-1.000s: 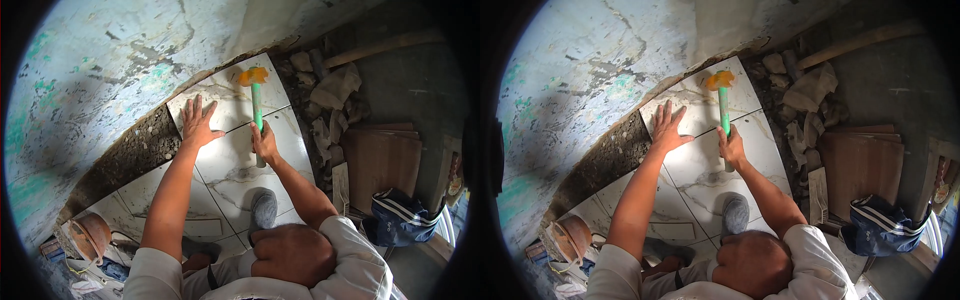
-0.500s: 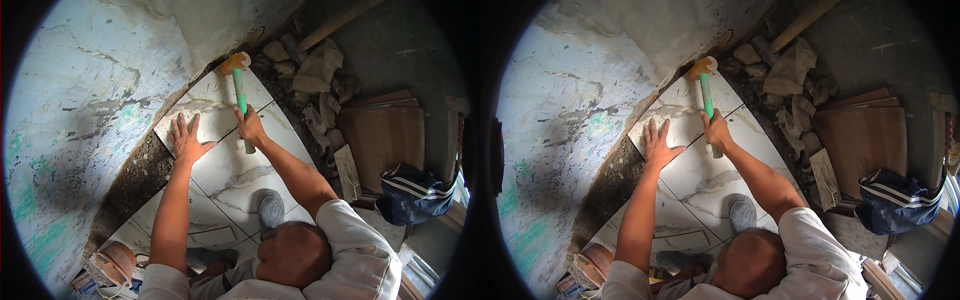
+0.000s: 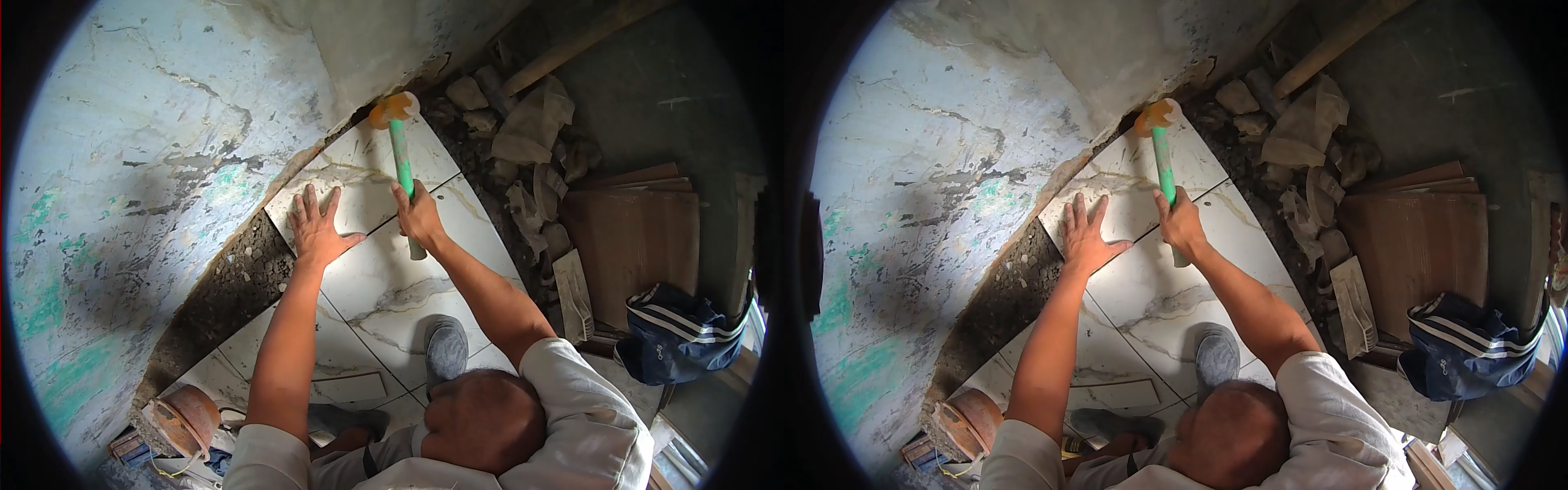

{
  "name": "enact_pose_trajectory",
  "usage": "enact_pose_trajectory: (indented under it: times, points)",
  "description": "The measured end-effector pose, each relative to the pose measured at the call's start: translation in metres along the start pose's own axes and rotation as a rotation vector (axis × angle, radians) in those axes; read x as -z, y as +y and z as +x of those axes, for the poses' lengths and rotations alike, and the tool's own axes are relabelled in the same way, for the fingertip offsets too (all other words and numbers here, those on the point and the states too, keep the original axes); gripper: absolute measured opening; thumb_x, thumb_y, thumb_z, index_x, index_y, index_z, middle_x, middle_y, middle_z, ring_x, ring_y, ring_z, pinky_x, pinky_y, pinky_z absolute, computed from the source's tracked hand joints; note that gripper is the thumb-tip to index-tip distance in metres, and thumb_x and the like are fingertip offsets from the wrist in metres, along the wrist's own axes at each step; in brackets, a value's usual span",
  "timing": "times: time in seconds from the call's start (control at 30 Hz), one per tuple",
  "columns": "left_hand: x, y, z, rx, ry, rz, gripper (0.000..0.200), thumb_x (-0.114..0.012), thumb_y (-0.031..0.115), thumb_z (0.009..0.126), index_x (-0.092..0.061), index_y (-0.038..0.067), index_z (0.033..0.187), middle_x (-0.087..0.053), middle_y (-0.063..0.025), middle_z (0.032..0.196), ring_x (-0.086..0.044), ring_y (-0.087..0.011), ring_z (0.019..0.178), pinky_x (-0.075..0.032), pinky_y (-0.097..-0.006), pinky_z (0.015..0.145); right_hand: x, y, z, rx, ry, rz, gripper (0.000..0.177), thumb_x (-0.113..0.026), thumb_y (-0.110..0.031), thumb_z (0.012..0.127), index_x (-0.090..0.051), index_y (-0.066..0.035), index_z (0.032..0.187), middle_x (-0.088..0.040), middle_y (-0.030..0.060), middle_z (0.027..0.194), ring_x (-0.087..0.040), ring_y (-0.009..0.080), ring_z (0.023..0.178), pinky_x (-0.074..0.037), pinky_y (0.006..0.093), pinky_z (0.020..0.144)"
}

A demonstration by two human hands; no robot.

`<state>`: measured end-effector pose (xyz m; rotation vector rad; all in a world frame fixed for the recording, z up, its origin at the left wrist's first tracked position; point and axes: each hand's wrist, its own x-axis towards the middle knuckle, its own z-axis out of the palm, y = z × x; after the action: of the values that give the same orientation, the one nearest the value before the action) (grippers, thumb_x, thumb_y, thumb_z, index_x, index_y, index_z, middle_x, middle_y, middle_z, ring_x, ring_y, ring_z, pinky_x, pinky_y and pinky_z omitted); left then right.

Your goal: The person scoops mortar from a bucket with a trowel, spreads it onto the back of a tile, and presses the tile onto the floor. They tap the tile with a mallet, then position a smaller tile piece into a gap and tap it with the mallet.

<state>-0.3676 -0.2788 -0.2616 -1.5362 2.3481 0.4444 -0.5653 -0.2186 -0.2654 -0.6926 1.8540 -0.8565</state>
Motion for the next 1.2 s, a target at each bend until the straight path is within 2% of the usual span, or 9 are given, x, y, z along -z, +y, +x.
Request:
enact_pose_trajectory:
  times: [0.13,0.2,0.3,0.47,0.53,0.6,0.63,0.77,1.2]
  points:
    - [-0.003,-0.002,-0.001,0.020,-0.012,0.012,0.111,-0.072,0.070,0.063,-0.021,0.030,0.153,-0.006,-0.0211,0.159,-0.007,-0.0460,0.145,-0.017,-0.0607,0.113,0.007,0.018,-0.015,0.102,0.106,0.015,0.047,-0.050,-0.043,0.098,-0.050,0.004,0.102,-0.060,0.0190,0.069,-0.062,0.0283,0.065,-0.049,0.0425,0.065]
    - [-0.002,-0.001,0.001,0.005,-0.021,0.014,0.111,-0.071,0.070,0.064,-0.019,0.030,0.153,-0.006,-0.0208,0.159,-0.006,-0.0456,0.145,-0.016,-0.0604,0.114,0.015,0.016,-0.008,-0.096,-0.051,0.059,0.046,-0.051,-0.043,0.098,-0.049,0.002,0.104,-0.055,0.0102,0.062,-0.056,0.0195,0.049,-0.047,0.0359,0.048]
    - [-0.002,-0.003,0.003,0.012,-0.035,0.010,0.112,-0.071,0.071,0.064,-0.017,0.031,0.154,-0.006,-0.0208,0.159,-0.004,-0.0452,0.145,-0.016,-0.0603,0.114,0.020,0.005,-0.006,-0.052,-0.048,0.083,0.045,-0.051,-0.044,0.098,-0.048,0.001,0.103,-0.051,0.0060,0.060,-0.051,0.0148,0.043,-0.044,0.0316,0.040]
    - [0.004,0.002,0.000,0.020,-0.066,0.007,0.113,-0.071,0.072,0.063,-0.017,0.030,0.154,-0.007,-0.0209,0.159,-0.003,-0.0450,0.145,-0.013,-0.0606,0.115,0.018,0.031,0.007,0.263,0.199,-0.136,0.048,-0.051,-0.044,0.098,-0.046,0.003,0.103,-0.049,0.0059,0.059,-0.049,0.0150,0.043,-0.043,0.0324,0.041]
    - [0.014,0.006,0.005,0.018,-0.102,0.065,0.117,-0.075,0.069,0.060,-0.019,0.025,0.153,-0.008,-0.0195,0.159,-0.004,-0.0409,0.147,-0.010,-0.0580,0.117,0.022,0.022,0.012,0.171,0.152,-0.183,0.047,-0.052,-0.045,0.098,-0.046,0.002,0.097,-0.051,0.0081,0.059,-0.051,0.0169,0.044,-0.044,0.0340,0.043]
    - [0.019,0.009,0.020,-0.053,-0.105,0.106,0.119,-0.077,0.068,0.059,-0.021,0.022,0.153,-0.007,-0.0183,0.159,-0.004,-0.0381,0.147,-0.009,-0.0560,0.118,0.026,0.009,0.010,0.020,0.040,-0.162,0.049,-0.052,-0.045,0.097,-0.051,0.004,0.096,-0.061,0.0278,0.075,-0.063,0.0444,0.076,-0.048,0.0467,0.067]
    - [0.019,0.011,0.026,-0.119,-0.112,0.146,0.120,-0.079,0.066,0.057,-0.023,0.020,0.152,-0.007,-0.0171,0.160,-0.004,-0.0353,0.148,-0.008,-0.0539,0.119,0.025,0.012,0.012,0.066,0.082,-0.209,0.045,-0.053,-0.043,0.096,-0.050,0.002,0.096,-0.061,0.0279,0.074,-0.062,0.0468,0.074,-0.047,0.0490,0.065]
    - [0.019,0.021,0.054,-0.229,-0.001,-0.008,0.131,-0.085,0.061,0.051,-0.017,0.017,0.153,-0.007,-0.0134,0.160,-0.004,-0.0289,0.149,-0.009,-0.0475,0.120,0.044,-0.004,-0.003,0.278,0.294,-0.459,0.038,-0.056,-0.039,0.095,-0.046,-0.002,0.099,-0.062,0.0276,0.072,-0.061,0.0500,0.071,-0.046,0.0542,0.062]
    - [0.032,0.030,0.082,-0.147,-0.062,-0.042,0.134,-0.089,0.052,0.048,-0.013,0.021,0.154,-0.005,-0.0144,0.160,-0.006,-0.0299,0.148,-0.013,-0.0412,0.121,0.080,0.002,0.030,0.176,0.098,-0.564,0.036,-0.057,-0.036,0.095,-0.049,0.000,0.098,-0.062,0.0312,0.078,-0.060,0.0511,0.082,-0.048,0.0547,0.067]
